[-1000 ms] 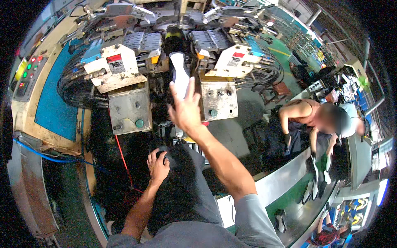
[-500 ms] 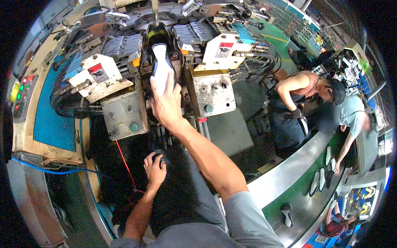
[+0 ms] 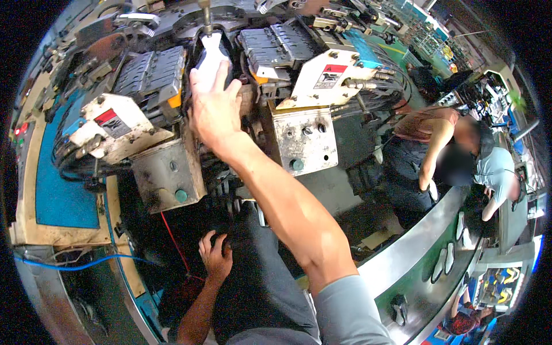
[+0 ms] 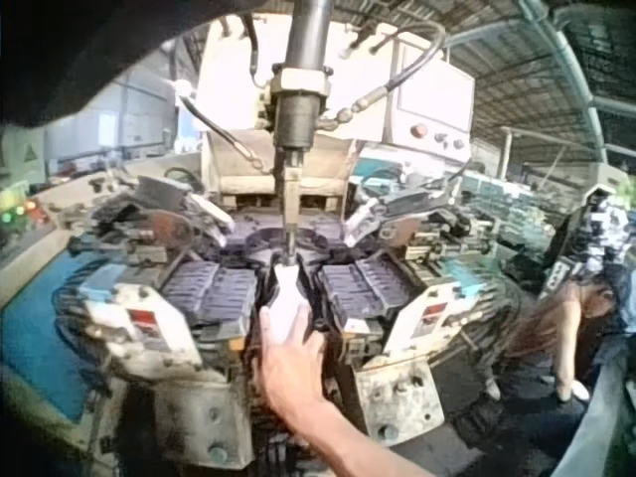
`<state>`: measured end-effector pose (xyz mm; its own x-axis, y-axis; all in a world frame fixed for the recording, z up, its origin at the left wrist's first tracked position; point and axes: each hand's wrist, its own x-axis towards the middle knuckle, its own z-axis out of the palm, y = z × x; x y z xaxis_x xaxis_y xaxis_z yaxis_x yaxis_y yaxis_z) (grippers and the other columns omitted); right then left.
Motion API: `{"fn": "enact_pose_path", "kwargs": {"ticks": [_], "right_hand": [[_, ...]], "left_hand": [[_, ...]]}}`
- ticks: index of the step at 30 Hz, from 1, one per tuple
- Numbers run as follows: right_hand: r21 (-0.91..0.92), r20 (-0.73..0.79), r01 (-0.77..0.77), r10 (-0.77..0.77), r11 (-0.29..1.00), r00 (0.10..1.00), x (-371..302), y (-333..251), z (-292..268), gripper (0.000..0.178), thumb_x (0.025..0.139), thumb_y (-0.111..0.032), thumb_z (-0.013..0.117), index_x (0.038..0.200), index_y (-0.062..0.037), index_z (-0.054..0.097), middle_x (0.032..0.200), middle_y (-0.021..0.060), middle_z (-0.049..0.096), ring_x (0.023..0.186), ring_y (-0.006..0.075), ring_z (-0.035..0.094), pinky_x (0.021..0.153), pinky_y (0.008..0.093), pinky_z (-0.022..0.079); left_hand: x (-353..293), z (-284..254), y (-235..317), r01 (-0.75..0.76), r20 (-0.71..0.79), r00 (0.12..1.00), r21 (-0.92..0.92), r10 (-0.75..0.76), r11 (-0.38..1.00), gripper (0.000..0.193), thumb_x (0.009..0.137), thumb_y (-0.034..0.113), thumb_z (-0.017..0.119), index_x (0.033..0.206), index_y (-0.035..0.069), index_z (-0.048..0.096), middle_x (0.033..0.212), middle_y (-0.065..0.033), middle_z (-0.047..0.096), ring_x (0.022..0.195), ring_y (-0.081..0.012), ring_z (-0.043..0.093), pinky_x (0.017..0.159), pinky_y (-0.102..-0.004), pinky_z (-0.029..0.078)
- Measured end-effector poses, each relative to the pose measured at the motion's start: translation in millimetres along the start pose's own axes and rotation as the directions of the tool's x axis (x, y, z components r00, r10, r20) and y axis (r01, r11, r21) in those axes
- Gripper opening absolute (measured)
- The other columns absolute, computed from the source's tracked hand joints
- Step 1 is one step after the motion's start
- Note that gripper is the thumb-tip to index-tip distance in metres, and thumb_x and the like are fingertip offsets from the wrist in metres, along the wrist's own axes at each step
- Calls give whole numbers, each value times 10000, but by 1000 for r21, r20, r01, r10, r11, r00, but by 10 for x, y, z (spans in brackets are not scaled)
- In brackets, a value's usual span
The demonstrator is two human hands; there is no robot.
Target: Placing shoe uppers and soles into a lasting machine to shape and attach them.
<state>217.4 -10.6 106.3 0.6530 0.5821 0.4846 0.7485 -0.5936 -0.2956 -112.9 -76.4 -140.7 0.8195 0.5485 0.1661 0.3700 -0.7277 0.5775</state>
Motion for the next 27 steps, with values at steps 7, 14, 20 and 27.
{"fn": "enact_pose_path", "kwargs": {"ticks": [7, 14, 20, 27], "right_hand": [[46, 12, -65, 64, 997, 998, 123, -120, -160, 704, 899, -162, 691, 1580, -198, 514, 1651, 434, 216, 1216, 600, 493, 955, 657, 546], [108, 163, -161, 142, 981, 976, 74, -171, -453, 715, 949, -227, 645, 1641, -272, 467, 1723, 398, 93, 1495, 678, 264, 1128, 726, 421], [299, -61, 165, -153, 940, 986, -1656, 277, -262, 826, 840, -68, 697, 1623, -140, 442, 1744, 302, 190, 1542, 554, 314, 1225, 615, 361], [1, 17, -495, 495, 869, 869, -5622, 1681, -664, 606, 825, -34, 705, 1427, -65, 643, 1401, 239, 616, 1304, 429, 583, 1117, 502, 490]], "left_hand": [[25, 44, 6, -38, 53, 998, 41, 36, 998, 406, 879, 117, 751, 1282, 125, 705, 1456, -164, 528, 1350, -423, 484, 1089, -572, 399], [-92, 127, -98, -124, -13, 992, 76, 126, 989, 439, 850, 74, 755, 1284, 91, 693, 1424, -279, 578, 1324, -497, 527, 1117, -595, 430], [-92, 194, -73, 2, 61, 998, 137, -11, 991, 366, 919, 118, 743, 1284, 123, 708, 1477, -145, 555, 1364, -394, 513, 1056, -560, 453], [-171, 253, -67, 10, 132, 990, 238, -42, 971, 325, 987, 140, 699, 1312, 139, 715, 1510, -106, 531, 1387, -353, 502, 1058, -545, 451]]}}
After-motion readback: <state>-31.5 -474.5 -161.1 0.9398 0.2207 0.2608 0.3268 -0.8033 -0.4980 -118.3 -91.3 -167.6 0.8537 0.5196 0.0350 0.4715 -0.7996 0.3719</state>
